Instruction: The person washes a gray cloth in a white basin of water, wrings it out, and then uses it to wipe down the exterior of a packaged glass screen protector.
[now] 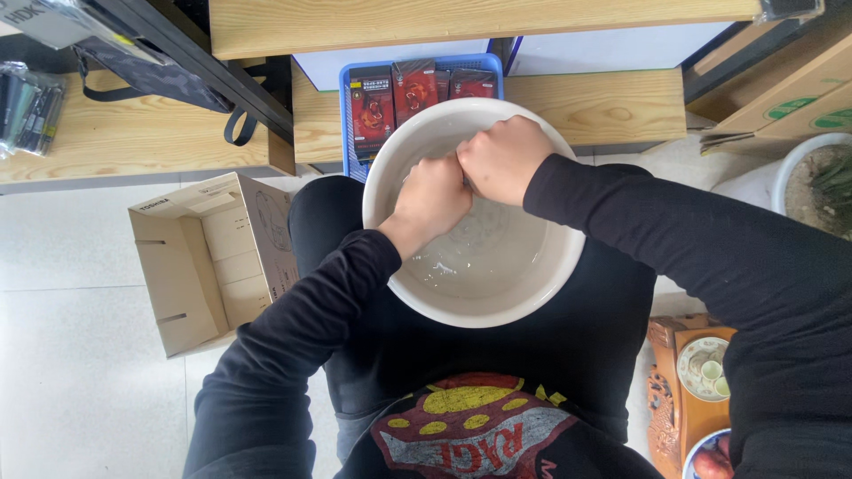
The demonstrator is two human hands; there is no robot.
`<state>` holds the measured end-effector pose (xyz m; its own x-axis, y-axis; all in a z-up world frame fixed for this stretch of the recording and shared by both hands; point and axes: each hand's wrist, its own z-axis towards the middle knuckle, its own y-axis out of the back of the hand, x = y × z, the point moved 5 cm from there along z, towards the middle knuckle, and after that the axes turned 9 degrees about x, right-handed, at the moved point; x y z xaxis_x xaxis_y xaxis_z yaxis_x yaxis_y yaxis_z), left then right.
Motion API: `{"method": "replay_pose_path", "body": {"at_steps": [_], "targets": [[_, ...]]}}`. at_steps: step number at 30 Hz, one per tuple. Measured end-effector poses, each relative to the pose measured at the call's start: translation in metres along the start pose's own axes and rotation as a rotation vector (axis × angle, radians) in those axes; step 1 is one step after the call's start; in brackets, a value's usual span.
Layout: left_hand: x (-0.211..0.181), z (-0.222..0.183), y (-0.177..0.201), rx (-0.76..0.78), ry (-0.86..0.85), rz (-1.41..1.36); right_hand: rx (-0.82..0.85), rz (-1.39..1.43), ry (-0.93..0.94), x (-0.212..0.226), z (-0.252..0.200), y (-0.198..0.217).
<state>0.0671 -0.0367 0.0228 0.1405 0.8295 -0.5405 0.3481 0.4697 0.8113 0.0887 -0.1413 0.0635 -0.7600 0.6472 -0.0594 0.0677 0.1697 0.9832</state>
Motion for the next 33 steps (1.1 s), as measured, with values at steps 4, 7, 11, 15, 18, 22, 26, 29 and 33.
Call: {"method": "replay_pose_path", "body": {"at_steps": [4, 7, 11, 15, 18, 22, 26, 29, 33], "targets": [[-0.024, -0.015, 0.026, 0.067, -0.004, -0.5, -0.378, -0.274, 0.153, -0.004, -0.009, 0.001], [-0.012, -0.008, 0.01, 0.044, -0.017, -0.644, -0.461, -0.317, 0.19, -0.006, -0.009, 0.008], [-0.013, -0.009, 0.017, 0.091, -0.049, -0.771, -0.473, -0.284, 0.188, -0.004, -0.008, 0.016], [-0.017, -0.015, 0.014, 0.214, -0.04, -1.158, -0.551, -0.336, 0.195, -0.001, -0.012, 0.017], [-0.027, -0.024, 0.025, 0.265, -0.014, -1.262, -0.598, -0.355, 0.202, 0.002, -0.017, 0.023], [-0.035, -0.028, 0.034, 0.365, -0.002, -1.247, -0.595, -0.371, 0.211, -0.004, -0.017, 0.016], [-0.032, -0.025, 0.047, 0.375, -0.036, -0.991, -0.228, -0.01, 0.158, -0.009, -0.029, 0.045], [-0.023, -0.026, 0.052, 0.352, -0.081, -0.689, 0.001, 0.374, 0.06, -0.015, -0.039, 0.055], [-0.018, -0.033, 0.064, 0.274, -0.143, -0.561, -0.043, 0.71, 0.029, -0.026, -0.056, 0.071]]}}
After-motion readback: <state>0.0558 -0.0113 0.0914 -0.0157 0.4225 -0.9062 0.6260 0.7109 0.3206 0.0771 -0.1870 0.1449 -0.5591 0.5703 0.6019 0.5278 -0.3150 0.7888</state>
